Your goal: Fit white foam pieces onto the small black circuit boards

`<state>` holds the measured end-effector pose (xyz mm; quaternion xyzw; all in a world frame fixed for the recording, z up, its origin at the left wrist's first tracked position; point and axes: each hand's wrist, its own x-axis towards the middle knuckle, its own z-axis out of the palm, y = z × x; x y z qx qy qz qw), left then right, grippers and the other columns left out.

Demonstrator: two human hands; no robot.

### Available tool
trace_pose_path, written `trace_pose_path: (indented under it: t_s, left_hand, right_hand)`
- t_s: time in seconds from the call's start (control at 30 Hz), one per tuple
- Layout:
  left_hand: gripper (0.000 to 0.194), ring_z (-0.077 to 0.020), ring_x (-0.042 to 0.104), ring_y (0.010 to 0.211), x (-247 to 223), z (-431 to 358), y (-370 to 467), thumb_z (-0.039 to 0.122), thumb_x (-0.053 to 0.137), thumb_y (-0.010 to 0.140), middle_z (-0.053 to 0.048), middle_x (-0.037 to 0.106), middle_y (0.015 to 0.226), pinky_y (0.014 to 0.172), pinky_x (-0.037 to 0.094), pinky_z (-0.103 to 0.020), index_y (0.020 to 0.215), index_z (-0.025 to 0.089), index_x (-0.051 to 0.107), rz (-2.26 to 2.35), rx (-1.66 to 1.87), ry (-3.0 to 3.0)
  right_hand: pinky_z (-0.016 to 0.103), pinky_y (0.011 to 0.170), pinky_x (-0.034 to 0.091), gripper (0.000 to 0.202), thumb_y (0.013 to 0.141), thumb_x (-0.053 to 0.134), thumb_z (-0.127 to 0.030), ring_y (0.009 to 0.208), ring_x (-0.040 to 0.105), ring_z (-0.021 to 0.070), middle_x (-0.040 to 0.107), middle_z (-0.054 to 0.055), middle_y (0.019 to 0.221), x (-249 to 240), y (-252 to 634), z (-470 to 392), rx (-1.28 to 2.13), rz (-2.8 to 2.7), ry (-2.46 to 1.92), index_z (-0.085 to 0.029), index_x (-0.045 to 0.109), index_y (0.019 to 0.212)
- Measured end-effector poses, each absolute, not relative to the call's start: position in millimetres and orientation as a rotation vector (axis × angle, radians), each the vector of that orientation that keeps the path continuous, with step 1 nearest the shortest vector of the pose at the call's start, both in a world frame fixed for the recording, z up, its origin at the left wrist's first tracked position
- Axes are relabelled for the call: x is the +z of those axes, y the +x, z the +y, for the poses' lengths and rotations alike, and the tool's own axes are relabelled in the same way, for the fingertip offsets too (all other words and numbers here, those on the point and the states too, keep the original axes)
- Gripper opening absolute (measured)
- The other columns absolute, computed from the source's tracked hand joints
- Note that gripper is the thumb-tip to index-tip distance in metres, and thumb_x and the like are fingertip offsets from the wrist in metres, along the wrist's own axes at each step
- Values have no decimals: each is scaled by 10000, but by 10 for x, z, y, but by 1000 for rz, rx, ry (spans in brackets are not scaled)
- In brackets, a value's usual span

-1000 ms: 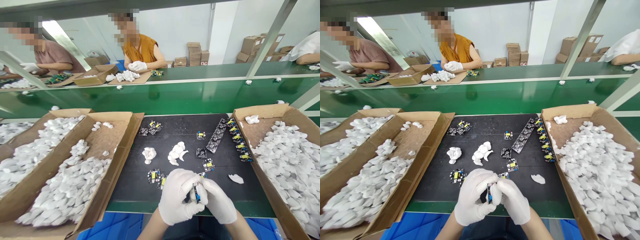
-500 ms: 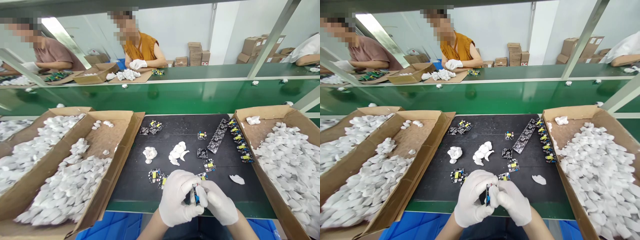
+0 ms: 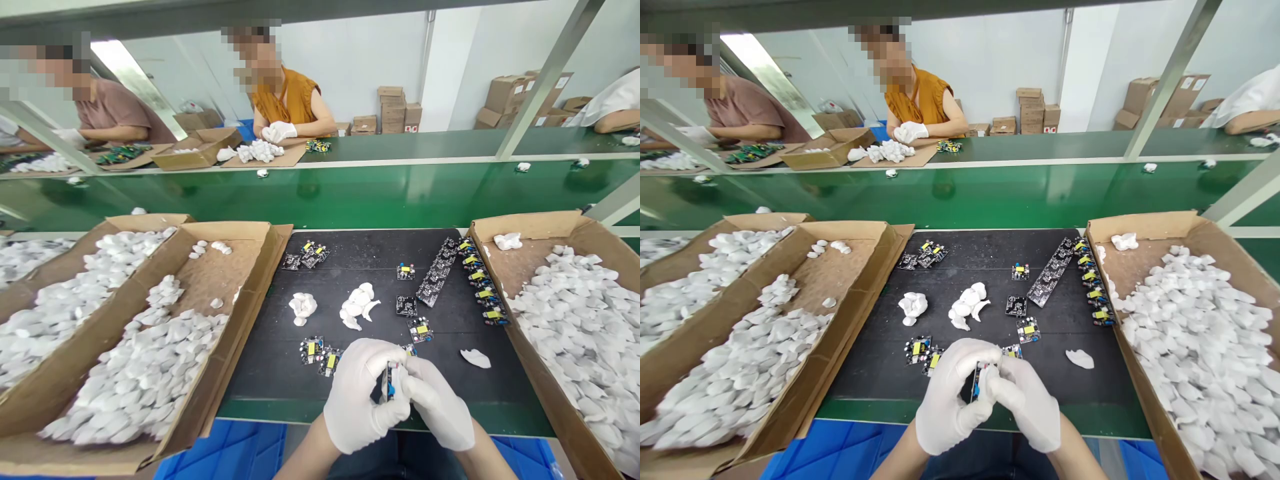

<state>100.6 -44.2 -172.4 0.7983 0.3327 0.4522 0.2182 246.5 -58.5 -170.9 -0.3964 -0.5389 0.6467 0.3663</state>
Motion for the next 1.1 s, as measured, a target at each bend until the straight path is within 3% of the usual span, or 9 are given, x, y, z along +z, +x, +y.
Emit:
trace_pose_path:
  t_s: [0.13, 0.3, 0.43, 0.5, 0.57, 0.63, 0.7, 0.9, 1.1]
  left_hand:
    - [415, -210, 630, 824, -1768, -431, 997, 538, 426, 863, -92, 660, 904, 728, 504, -359, 1059, 193, 550, 926, 1247, 2254]
    - [510, -233, 633, 896, -1878, -422, 975, 603, 391, 845, -106, 659, 953, 766, 509, -388, 1129, 199, 519, 954, 1281, 2263]
    - [744, -272, 614, 991, -1905, -420, 991, 709, 375, 770, -157, 618, 1081, 786, 511, -416, 1293, 181, 403, 1035, 1359, 2287]
    - [615, -259, 620, 965, -1887, -416, 1011, 602, 479, 804, -133, 625, 1053, 773, 511, -407, 1275, 212, 409, 1016, 1410, 2351]
    - [418, -226, 629, 916, -1866, -417, 1028, 354, 570, 831, -96, 635, 1006, 769, 506, -385, 1212, 242, 442, 978, 1442, 2408]
    - [420, -204, 628, 884, -1855, -423, 1036, 197, 588, 801, -86, 638, 984, 770, 503, -373, 1192, 232, 441, 964, 1495, 2412]
    - [431, -195, 623, 855, -1852, -433, 1034, 178, 603, 785, -85, 636, 971, 756, 504, -368, 1182, 219, 440, 964, 1555, 2403]
    - [235, -174, 594, 755, -1795, -444, 999, 297, 620, 790, -38, 587, 859, 677, 505, -349, 1000, 239, 531, 1040, 1533, 2466]
    - [418, -186, 596, 818, -1811, -449, 940, 527, 597, 768, -73, 538, 964, 679, 525, -342, 1044, 216, 550, 1058, 1586, 2323]
  right_hand:
    - [290, 649, 350, 367, 829, 473, -520, 699, 379, 156, 428, -1, 718, -1660, 2454, -575, 1661, -1441, -1029, -160, 484, 755]
    - [286, 651, 354, 379, 828, 519, -501, 676, 373, 143, 425, -12, 679, -1718, 2439, -575, 1681, -1347, -1100, -171, 441, 658]
    - [314, 667, 410, 414, 825, 511, -544, 643, 458, 151, 490, 8, 661, -1834, 2402, -577, 1867, -955, -881, -182, 441, 637]
    - [344, 707, 430, 447, 842, 453, -584, 671, 504, 173, 529, 30, 675, -1868, 2395, -577, 1882, -835, -820, -185, 473, 640]
    - [364, 766, 430, 473, 860, 413, -588, 730, 528, 195, 562, 49, 691, -1871, 2408, -581, 1857, -922, -848, -179, 538, 660]
    - [375, 806, 424, 481, 875, 397, -571, 783, 537, 209, 583, 60, 713, -1847, 2436, -595, 1846, -1065, -918, -167, 591, 700]
    - [388, 826, 420, 497, 864, 399, -592, 828, 538, 222, 593, 68, 750, -1814, 2465, -615, 1822, -1134, -1035, -156, 612, 756]
    - [374, 778, 425, 551, 791, 383, -713, 741, 488, 193, 502, 28, 704, -1784, 2453, -634, 1710, -1222, -1144, -192, 462, 630]
    - [321, 730, 415, 477, 873, 356, -610, 743, 471, 170, 499, 29, 751, -1759, 2428, -606, 1693, -1253, -877, -188, 440, 669]
